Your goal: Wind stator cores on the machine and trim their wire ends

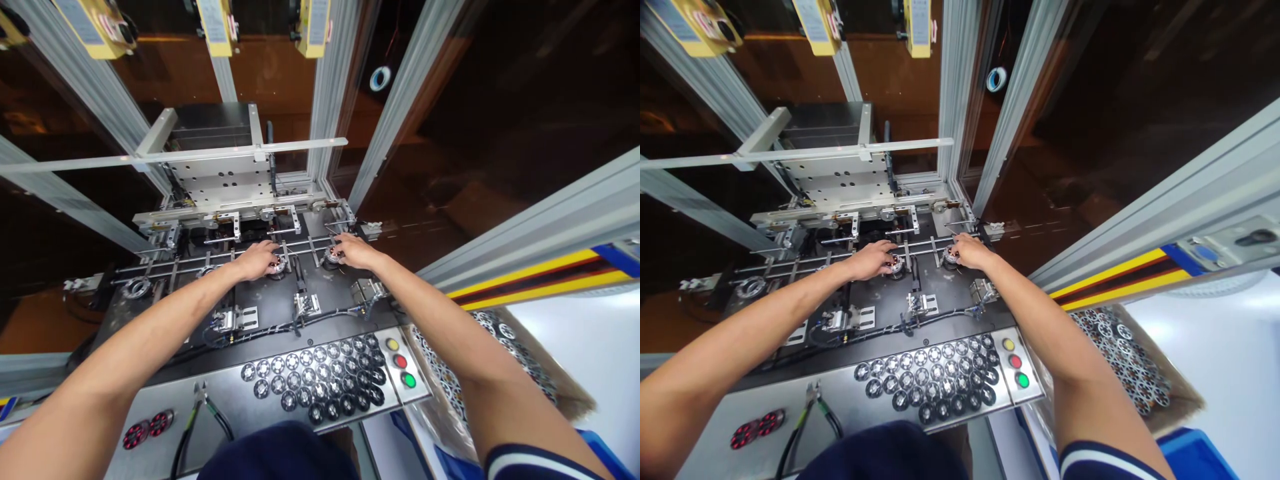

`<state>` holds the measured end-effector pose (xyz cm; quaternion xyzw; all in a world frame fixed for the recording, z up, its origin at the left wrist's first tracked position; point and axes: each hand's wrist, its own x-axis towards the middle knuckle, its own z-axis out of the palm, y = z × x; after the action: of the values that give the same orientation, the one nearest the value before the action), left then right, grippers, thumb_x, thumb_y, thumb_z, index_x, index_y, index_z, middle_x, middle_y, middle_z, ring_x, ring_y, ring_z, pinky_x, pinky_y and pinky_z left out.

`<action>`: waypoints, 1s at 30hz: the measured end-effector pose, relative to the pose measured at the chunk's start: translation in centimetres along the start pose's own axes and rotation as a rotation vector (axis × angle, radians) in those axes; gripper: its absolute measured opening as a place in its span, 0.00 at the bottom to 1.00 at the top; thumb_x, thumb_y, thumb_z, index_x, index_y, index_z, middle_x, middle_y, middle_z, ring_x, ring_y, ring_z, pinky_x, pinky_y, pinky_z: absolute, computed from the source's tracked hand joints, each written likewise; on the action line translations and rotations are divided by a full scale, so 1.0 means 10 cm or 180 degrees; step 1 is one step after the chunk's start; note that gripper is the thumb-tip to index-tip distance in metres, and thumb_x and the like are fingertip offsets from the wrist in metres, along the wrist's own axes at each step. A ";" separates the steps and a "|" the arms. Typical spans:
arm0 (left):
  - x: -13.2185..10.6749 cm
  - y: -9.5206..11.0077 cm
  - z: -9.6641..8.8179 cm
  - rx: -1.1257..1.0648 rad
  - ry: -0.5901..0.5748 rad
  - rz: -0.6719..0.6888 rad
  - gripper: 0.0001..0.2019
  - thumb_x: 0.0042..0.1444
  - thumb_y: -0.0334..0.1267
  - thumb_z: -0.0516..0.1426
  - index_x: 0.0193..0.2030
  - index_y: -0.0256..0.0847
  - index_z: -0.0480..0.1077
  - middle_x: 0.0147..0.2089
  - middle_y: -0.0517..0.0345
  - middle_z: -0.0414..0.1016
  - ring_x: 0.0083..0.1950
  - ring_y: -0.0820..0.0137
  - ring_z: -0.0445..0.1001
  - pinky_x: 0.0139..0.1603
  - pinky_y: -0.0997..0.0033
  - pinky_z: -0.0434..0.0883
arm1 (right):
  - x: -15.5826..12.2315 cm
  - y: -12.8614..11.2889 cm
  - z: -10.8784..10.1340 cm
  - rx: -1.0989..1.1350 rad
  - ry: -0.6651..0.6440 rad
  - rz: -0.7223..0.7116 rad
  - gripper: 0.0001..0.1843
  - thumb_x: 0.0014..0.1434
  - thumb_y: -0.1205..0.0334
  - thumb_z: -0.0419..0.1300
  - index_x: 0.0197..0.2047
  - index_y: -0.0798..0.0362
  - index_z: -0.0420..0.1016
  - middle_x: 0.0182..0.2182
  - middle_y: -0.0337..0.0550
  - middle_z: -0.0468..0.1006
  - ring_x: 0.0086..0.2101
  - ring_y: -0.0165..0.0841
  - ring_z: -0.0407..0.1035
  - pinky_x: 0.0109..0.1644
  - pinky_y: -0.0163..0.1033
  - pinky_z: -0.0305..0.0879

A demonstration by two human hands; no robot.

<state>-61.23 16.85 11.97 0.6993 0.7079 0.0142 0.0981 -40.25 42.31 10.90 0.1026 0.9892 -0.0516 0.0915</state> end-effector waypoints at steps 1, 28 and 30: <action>0.00 0.00 -0.02 -0.0036 0.0035 0.0016 0.18 0.62 0.43 0.58 0.56 0.40 0.68 0.62 0.47 0.68 0.60 0.57 0.69 0.59 0.46 0.68 | 0.01 0.01 0.00 0.0012 0.0001 -0.0015 0.17 0.64 0.57 0.60 0.54 0.53 0.71 0.58 0.49 0.68 0.56 0.43 0.65 0.59 0.56 0.65; -2.96 1.03 -0.25 -0.1243 0.1606 -0.1400 0.12 0.62 0.43 0.53 0.51 0.56 0.70 0.70 0.58 0.61 0.68 0.56 0.65 0.65 0.47 0.67 | -0.02 -0.08 -0.28 0.0191 0.0026 -0.0092 0.14 0.65 0.57 0.59 0.51 0.54 0.72 0.51 0.46 0.75 0.48 0.37 0.72 0.52 0.50 0.71; -3.36 1.12 -0.02 -0.1204 0.1696 -0.1826 0.11 0.62 0.43 0.53 0.50 0.55 0.69 0.69 0.56 0.62 0.67 0.55 0.65 0.64 0.46 0.67 | -0.09 -0.16 -0.39 0.0242 0.0183 -0.0131 0.11 0.65 0.59 0.59 0.47 0.56 0.75 0.48 0.48 0.76 0.47 0.38 0.72 0.53 0.50 0.71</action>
<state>-50.17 -16.27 17.95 0.4159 0.8591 0.2958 0.0383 -40.40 41.02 15.05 0.0871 0.9906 -0.0881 0.0581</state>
